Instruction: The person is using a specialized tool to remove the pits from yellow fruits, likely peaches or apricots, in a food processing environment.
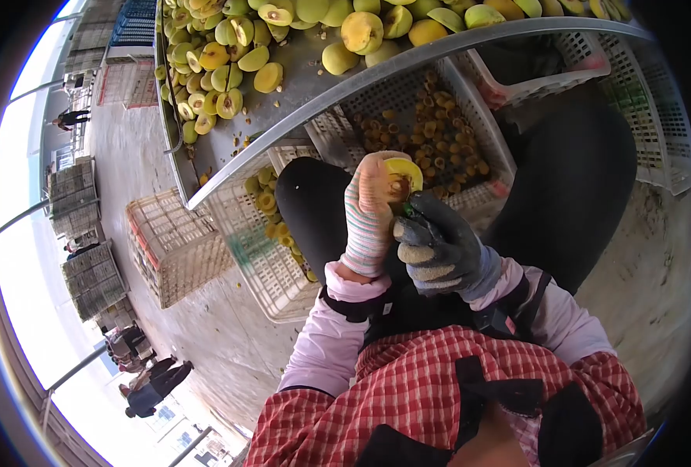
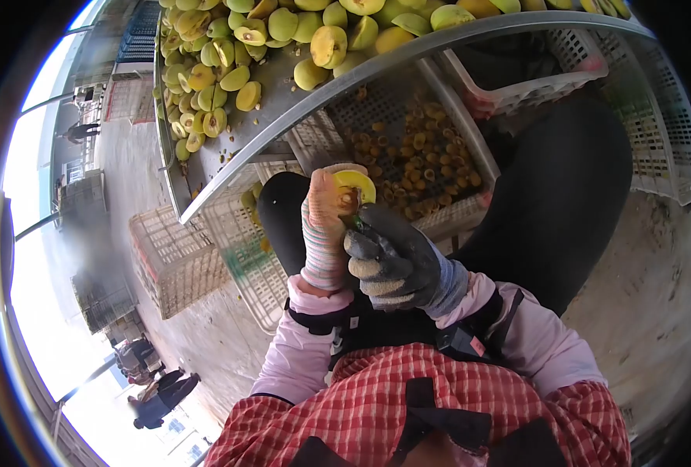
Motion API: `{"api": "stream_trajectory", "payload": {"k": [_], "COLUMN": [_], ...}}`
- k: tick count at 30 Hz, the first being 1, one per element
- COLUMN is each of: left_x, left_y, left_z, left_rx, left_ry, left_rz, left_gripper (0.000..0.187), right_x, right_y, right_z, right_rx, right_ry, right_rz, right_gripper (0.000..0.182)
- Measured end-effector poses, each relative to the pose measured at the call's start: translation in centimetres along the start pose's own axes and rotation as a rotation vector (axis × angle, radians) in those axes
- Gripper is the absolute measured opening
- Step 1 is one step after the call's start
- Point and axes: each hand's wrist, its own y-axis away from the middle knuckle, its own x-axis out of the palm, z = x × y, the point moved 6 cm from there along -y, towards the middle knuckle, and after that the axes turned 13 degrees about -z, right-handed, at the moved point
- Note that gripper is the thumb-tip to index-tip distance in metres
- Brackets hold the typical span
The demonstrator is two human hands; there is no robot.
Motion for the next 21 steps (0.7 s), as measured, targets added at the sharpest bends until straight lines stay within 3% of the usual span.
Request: {"api": "stream_trajectory", "payload": {"k": [7, 10, 12, 14, 17, 18, 20, 21], "left_x": [-1.7, -1.1, -1.0, -1.4, -1.1, -1.2, -1.3, -3.1], "left_y": [-0.2, -1.2, -2.0, -2.4, -0.9, -0.7, -0.4, -0.2], "left_z": [1.7, 0.1, -1.6, -1.3, 0.8, 1.7, 4.0, 2.4], "left_rx": [-0.214, 0.03, 0.269, 0.242, -0.152, -0.242, -0.505, 0.029], "left_ry": [0.077, -0.156, -0.447, -0.559, -0.011, 0.037, 0.356, -0.166], "left_rz": [-0.121, -0.017, 0.216, 0.307, 0.181, 0.1, -0.04, -0.086], "left_gripper": [0.041, 0.033, 0.03, 0.037, 0.044, 0.049, 0.045, 0.04], "right_x": [-0.6, -0.9, -0.4, 0.1, 0.9, 1.3, 1.6, 1.8], "right_y": [-0.6, -0.4, -0.2, -0.2, -0.7, -0.7, -0.5, -0.2], "right_z": [-0.3, 0.4, 0.3, -0.2, -0.8, -1.0, 0.2, 1.0], "right_rx": [0.035, 0.022, 0.061, 0.097, 0.153, 0.17, 0.028, -0.037], "right_ry": [-0.056, 0.027, 0.058, -0.049, -0.123, -0.138, -0.049, 0.004], "right_rz": [-0.047, -0.076, -0.056, -0.059, 0.09, 0.162, 0.067, 0.016], "right_gripper": [0.054, 0.054, 0.054, 0.05, 0.051, 0.053, 0.053, 0.053]}}
